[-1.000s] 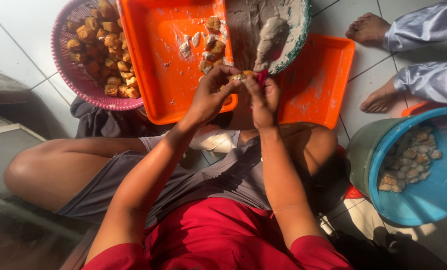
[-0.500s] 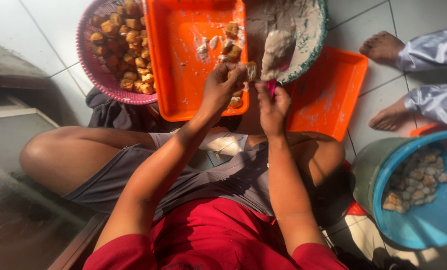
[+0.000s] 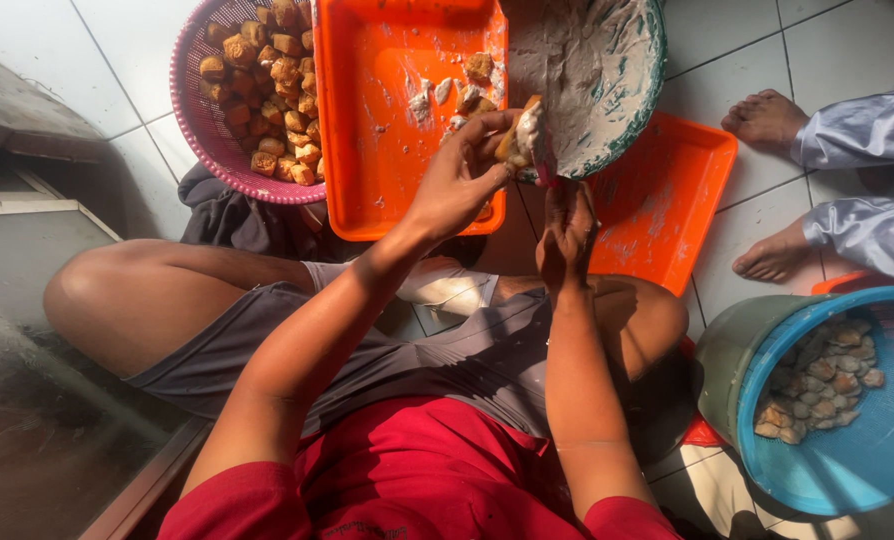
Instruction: The person sits on the floor and repeatedly picks up small fried food items from a pink basket. Using a pink spatula, they scoop a white paste from a bowl and apply it to each item before placing it on an orange tray. The process is repeated continuously throughout the clip.
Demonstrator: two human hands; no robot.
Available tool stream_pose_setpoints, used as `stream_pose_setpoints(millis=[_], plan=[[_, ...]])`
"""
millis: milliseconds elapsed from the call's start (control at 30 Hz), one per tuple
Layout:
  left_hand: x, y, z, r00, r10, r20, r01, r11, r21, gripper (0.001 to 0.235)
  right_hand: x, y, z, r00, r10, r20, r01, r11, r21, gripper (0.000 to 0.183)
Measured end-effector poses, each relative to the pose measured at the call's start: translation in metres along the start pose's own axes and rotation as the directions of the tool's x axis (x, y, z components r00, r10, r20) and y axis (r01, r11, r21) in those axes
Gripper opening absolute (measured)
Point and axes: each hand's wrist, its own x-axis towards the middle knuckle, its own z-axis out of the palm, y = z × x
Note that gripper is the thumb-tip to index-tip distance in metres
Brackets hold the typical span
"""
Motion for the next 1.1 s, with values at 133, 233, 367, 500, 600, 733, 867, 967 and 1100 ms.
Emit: stream_pose_setpoints(millis=[133, 233, 367, 500, 600, 733, 867, 967, 1100], plan=[[-0.004, 0.02, 0.0, 0.993, -0.046, 0.113, 0.047, 0.999, -0.009, 0.054, 0.007, -0.003, -0.01, 0.996, 0.048, -0.076, -0.061, 0.983, -0.175, 0.029], [-0.001, 0.025, 0.002, 0.997, -0.059, 0.042, 0.057, 0.997, 0.047, 0.061, 0.005, -0.007, -0.015, 0.992, 0.066, -0.109, -0.089, 0.971, -0.222, 0.03], [0.001, 0.022, 0.008, 0.996, -0.027, -0.09, 0.045, 0.977, 0.208, 0.053, 0.001, -0.011, -0.019, 0.994, -0.018, -0.11, -0.015, 0.957, -0.289, 0.031], [0.009, 0.026, 0.007, 0.986, 0.053, -0.157, -0.01, 0.966, 0.259, 0.037, 0.001, -0.007, -0.021, 0.992, -0.066, -0.103, 0.034, 0.959, -0.283, 0.029], [0.012, 0.045, -0.005, 0.942, 0.332, -0.041, -0.2, 0.656, 0.728, 0.036, 0.004, -0.004, -0.024, 0.996, 0.011, -0.09, -0.034, 0.967, -0.252, 0.028], [0.013, 0.067, -0.012, 0.877, 0.439, 0.196, -0.249, 0.066, 0.966, 0.026, 0.001, -0.01, -0.022, 0.989, 0.122, -0.087, -0.133, 0.982, -0.136, 0.024], [0.014, 0.075, -0.006, 0.86, 0.39, 0.329, -0.289, -0.16, 0.944, 0.019, -0.007, -0.025, -0.01, 0.998, 0.001, -0.065, -0.008, 0.994, -0.107, 0.025], [0.011, 0.078, 0.001, 0.879, 0.402, 0.256, -0.289, 0.023, 0.957, 0.023, -0.005, -0.033, -0.009, 1.0, 0.008, -0.025, -0.011, 0.995, -0.096, 0.023], [0.007, 0.066, -0.001, 0.901, 0.423, 0.099, -0.295, 0.428, 0.854, 0.028, -0.001, -0.029, -0.005, 0.951, 0.252, 0.182, -0.307, 0.845, 0.438, 0.023]])
